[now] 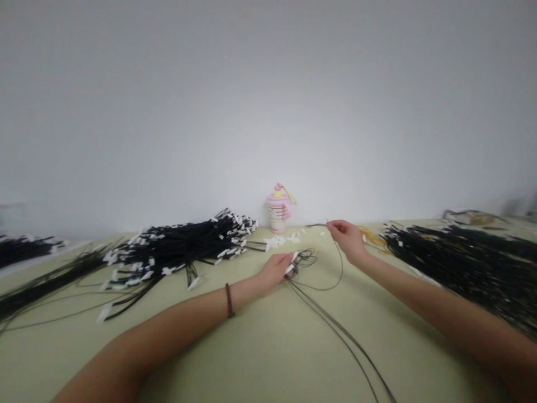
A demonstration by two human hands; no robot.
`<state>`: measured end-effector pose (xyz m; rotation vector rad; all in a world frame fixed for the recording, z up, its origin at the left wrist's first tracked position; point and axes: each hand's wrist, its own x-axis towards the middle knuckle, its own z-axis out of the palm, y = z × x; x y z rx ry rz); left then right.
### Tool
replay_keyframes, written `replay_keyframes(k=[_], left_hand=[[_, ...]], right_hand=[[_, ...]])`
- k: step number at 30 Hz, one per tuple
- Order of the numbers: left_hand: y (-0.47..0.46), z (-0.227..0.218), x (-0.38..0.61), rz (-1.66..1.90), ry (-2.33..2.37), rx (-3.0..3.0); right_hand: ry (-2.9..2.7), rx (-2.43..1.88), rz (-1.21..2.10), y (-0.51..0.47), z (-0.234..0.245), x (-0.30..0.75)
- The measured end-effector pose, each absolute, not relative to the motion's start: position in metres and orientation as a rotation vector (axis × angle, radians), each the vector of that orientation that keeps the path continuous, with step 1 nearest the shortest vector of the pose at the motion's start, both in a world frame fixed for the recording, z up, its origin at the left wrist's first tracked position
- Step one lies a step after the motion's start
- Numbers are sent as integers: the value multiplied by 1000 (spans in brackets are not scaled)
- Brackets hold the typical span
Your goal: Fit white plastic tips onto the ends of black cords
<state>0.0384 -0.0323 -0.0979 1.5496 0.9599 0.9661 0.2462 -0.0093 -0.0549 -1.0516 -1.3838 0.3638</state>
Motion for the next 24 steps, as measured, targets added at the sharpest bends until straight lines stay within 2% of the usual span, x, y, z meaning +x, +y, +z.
replay_keyframes(k=[9,24], left_hand=[[-31,-99,38,979,977,1545],[-34,-96,38,956,971,1632]], right_hand=[[-1827,-970,596,-52,-90,191],[-1912,-1052,561,-55,-102,191]])
